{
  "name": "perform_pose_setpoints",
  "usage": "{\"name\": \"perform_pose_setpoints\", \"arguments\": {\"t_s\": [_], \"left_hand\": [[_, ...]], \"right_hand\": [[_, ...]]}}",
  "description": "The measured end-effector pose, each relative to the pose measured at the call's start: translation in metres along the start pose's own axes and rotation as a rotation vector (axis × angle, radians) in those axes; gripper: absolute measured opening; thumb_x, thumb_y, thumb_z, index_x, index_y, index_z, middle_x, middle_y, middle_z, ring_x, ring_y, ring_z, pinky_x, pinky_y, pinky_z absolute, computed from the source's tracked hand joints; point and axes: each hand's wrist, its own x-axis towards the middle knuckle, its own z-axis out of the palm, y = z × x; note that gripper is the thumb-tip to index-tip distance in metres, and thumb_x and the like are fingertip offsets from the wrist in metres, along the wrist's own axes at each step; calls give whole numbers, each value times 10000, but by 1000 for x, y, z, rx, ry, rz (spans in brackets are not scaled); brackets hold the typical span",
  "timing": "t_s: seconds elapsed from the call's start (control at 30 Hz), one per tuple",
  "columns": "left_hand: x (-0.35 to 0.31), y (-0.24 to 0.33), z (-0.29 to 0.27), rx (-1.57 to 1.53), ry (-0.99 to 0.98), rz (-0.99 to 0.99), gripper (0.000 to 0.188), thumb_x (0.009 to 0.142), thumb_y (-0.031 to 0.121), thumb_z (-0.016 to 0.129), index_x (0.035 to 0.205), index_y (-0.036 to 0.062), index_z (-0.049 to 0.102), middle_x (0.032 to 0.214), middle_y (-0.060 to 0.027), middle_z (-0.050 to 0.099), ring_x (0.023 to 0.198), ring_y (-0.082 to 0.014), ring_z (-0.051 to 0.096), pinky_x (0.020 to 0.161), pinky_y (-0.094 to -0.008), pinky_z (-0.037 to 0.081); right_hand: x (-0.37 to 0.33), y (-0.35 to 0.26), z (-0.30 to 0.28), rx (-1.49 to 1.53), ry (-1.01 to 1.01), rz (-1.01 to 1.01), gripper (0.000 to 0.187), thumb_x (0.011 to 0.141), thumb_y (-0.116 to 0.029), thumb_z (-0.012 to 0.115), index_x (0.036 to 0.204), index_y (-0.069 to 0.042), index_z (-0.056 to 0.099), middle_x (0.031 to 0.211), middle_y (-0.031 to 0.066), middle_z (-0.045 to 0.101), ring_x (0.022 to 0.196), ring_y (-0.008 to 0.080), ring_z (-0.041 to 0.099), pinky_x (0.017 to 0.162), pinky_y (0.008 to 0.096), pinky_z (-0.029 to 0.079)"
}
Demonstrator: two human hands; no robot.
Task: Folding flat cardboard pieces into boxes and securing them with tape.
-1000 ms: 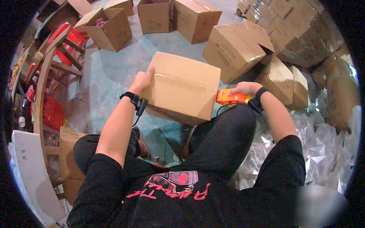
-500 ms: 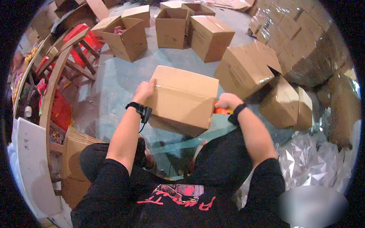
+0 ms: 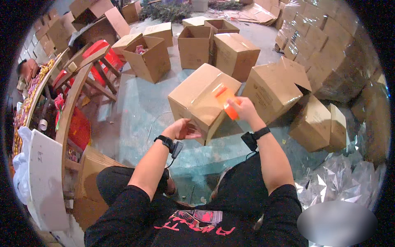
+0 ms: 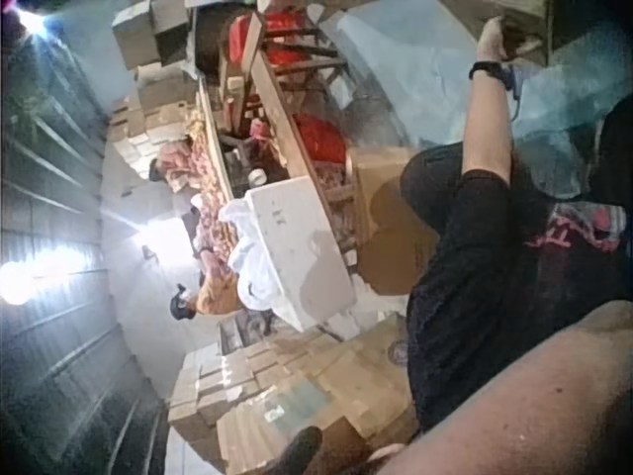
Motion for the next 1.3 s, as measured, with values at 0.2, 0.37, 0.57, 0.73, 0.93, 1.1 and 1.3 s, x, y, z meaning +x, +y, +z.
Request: {"name": "perform_pose_setpoints", "arguments": {"t_s": [0.2, 0.37, 0.57, 0.73, 0.93, 1.1, 1.3], "left_hand": [[-14, 13, 49, 169, -271, -101, 588, 985, 573, 338, 1255, 98, 555, 1237, -116, 612, 1214, -268, 538, 936, -618, 419], [-20, 18, 71, 201, -66, 121, 417, 987, 468, 465, 1199, 130, 589, 1119, -42, 659, 1004, -213, 633, 861, -503, 514], [-11, 18, 52, 148, -22, 323, 258, 987, 249, 539, 1112, 48, 641, 1001, -52, 686, 849, -165, 670, 746, -337, 570], [-24, 55, 51, 644, 475, 648, 187, 894, 141, 597, 830, 20, 723, 738, -66, 686, 674, -154, 650, 576, -287, 498], [-52, 109, -42, 963, 1029, 906, 260, 874, 237, 627, 822, 4, 729, 686, -99, 686, 613, -176, 637, 601, -332, 488], [-7, 115, -63, 1081, 1076, 898, 238, 872, 251, 635, 829, 43, 743, 704, -107, 693, 672, -173, 653, 631, -354, 492], [38, 97, -81, 741, 844, 464, 470, 840, 329, 694, 1130, -38, 645, 1004, -212, 688, 880, -252, 675, 691, -351, 533]], "right_hand": [[-41, -36, -9, -7, -590, 112, 440, 896, -425, 638, 860, 10, 698, 691, 10, 638, 616, 80, 556, 578, 273, 458], [-42, -39, -7, -39, -633, 165, 426, 902, -421, 633, 864, -1, 695, 700, 6, 637, 622, 80, 559, 594, 272, 465], [-35, -54, 1, -3, -717, 184, 476, 913, -475, 599, 891, -8, 687, 738, 20, 645, 672, 91, 579, 638, 277, 469], [-47, -54, -18, -7, -671, 318, 518, 907, -496, 593, 873, 12, 689, 751, 35, 654, 675, 118, 587, 642, 286, 466], [-47, -32, -55, -234, -750, 535, 599, 867, -544, 606, 802, 45, 688, 771, 80, 658, 674, 147, 580, 626, 314, 461], [-42, -6, -40, -238, -699, 624, 596, 840, -539, 618, 823, 53, 686, 790, 88, 658, 690, 184, 592, 631, 331, 466], [-27, 3, -8, 344, -597, 920, 363, 884, -329, 639, 897, 31, 685, 846, 115, 695, 660, 196, 663, 586, 352, 519]]}}
